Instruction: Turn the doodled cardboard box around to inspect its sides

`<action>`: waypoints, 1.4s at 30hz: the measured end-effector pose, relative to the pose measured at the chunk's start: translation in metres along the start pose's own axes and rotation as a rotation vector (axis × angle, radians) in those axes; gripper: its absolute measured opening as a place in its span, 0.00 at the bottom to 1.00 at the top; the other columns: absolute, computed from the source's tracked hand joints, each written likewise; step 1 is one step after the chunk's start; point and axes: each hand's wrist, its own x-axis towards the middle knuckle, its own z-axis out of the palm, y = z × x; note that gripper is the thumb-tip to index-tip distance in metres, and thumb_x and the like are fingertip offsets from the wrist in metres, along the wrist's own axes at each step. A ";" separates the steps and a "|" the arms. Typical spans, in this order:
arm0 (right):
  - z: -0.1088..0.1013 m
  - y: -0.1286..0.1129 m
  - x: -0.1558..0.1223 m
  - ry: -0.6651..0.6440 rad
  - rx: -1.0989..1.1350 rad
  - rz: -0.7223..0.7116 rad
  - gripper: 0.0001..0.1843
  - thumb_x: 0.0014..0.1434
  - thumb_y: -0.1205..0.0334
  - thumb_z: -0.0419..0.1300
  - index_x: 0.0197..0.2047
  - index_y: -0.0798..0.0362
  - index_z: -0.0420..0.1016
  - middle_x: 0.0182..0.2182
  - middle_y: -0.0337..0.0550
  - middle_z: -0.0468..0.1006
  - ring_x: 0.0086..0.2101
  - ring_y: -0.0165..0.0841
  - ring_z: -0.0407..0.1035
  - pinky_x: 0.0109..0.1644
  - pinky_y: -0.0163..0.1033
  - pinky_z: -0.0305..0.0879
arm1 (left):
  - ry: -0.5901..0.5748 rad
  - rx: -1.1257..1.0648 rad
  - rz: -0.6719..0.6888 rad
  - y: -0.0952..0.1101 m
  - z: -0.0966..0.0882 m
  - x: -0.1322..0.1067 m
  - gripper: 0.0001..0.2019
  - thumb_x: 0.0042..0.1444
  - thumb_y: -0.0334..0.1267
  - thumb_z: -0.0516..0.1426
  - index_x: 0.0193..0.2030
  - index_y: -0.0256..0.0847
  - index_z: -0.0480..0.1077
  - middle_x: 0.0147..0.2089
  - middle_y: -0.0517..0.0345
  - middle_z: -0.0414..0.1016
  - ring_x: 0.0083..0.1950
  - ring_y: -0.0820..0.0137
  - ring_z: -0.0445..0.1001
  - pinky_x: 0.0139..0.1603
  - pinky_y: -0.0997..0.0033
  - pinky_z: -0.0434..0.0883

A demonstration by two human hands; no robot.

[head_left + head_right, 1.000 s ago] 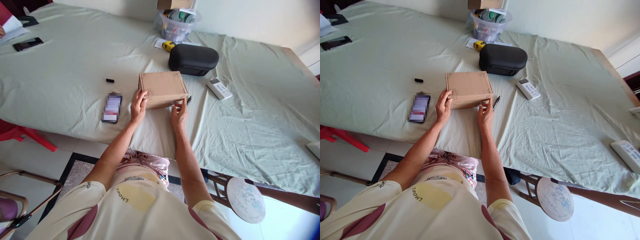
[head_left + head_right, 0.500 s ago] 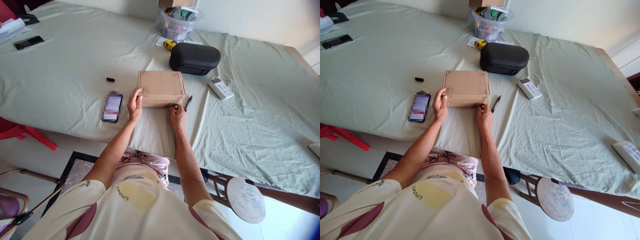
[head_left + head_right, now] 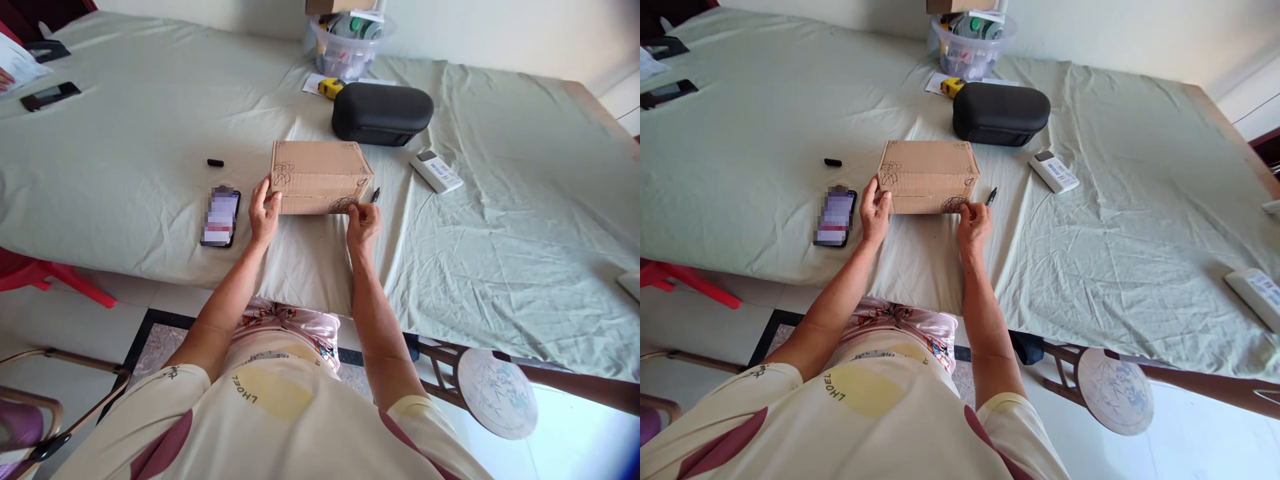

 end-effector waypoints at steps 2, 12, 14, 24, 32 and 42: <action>-0.001 -0.002 0.001 0.057 0.045 -0.019 0.17 0.64 0.43 0.60 0.34 0.49 0.71 0.33 0.39 0.75 0.37 0.33 0.72 0.46 0.43 0.70 | -0.042 0.028 0.017 0.000 0.000 -0.001 0.37 0.65 0.71 0.57 0.71 0.49 0.70 0.72 0.45 0.72 0.75 0.57 0.72 0.71 0.60 0.77; 0.005 -0.015 0.000 0.152 0.371 -0.007 0.28 0.65 0.29 0.59 0.36 0.46 0.62 0.27 0.33 0.68 0.26 0.30 0.69 0.31 0.39 0.72 | -0.101 0.014 0.002 0.004 0.010 -0.007 0.39 0.66 0.71 0.56 0.73 0.47 0.65 0.70 0.41 0.77 0.68 0.58 0.80 0.71 0.58 0.77; 0.005 -0.015 0.001 0.184 0.370 -0.029 0.28 0.67 0.28 0.57 0.36 0.45 0.61 0.27 0.32 0.66 0.25 0.29 0.67 0.31 0.40 0.72 | -0.105 0.051 0.016 0.010 0.007 -0.007 0.38 0.67 0.71 0.55 0.72 0.45 0.67 0.68 0.41 0.78 0.65 0.59 0.82 0.68 0.60 0.79; 0.008 -0.001 -0.005 0.159 0.213 -0.064 0.26 0.64 0.33 0.61 0.48 0.47 0.65 0.37 0.38 0.67 0.36 0.33 0.70 0.41 0.43 0.72 | -0.201 0.223 0.156 0.022 0.005 -0.013 0.45 0.65 0.71 0.57 0.80 0.50 0.53 0.79 0.41 0.63 0.81 0.52 0.63 0.80 0.51 0.66; 0.021 -0.009 -0.024 0.088 0.001 -0.013 0.48 0.54 0.34 0.72 0.67 0.45 0.57 0.52 0.47 0.67 0.44 0.40 0.69 0.50 0.53 0.75 | -0.059 0.272 0.059 0.033 0.035 -0.032 0.56 0.58 0.73 0.62 0.80 0.41 0.47 0.79 0.29 0.60 0.83 0.46 0.60 0.83 0.45 0.60; 0.023 -0.007 -0.024 0.118 -0.060 -0.106 0.40 0.61 0.33 0.67 0.68 0.44 0.63 0.48 0.44 0.69 0.39 0.36 0.69 0.49 0.51 0.75 | -0.031 0.216 -0.023 0.033 0.034 -0.031 0.57 0.55 0.72 0.66 0.80 0.44 0.48 0.80 0.32 0.59 0.83 0.45 0.59 0.84 0.42 0.58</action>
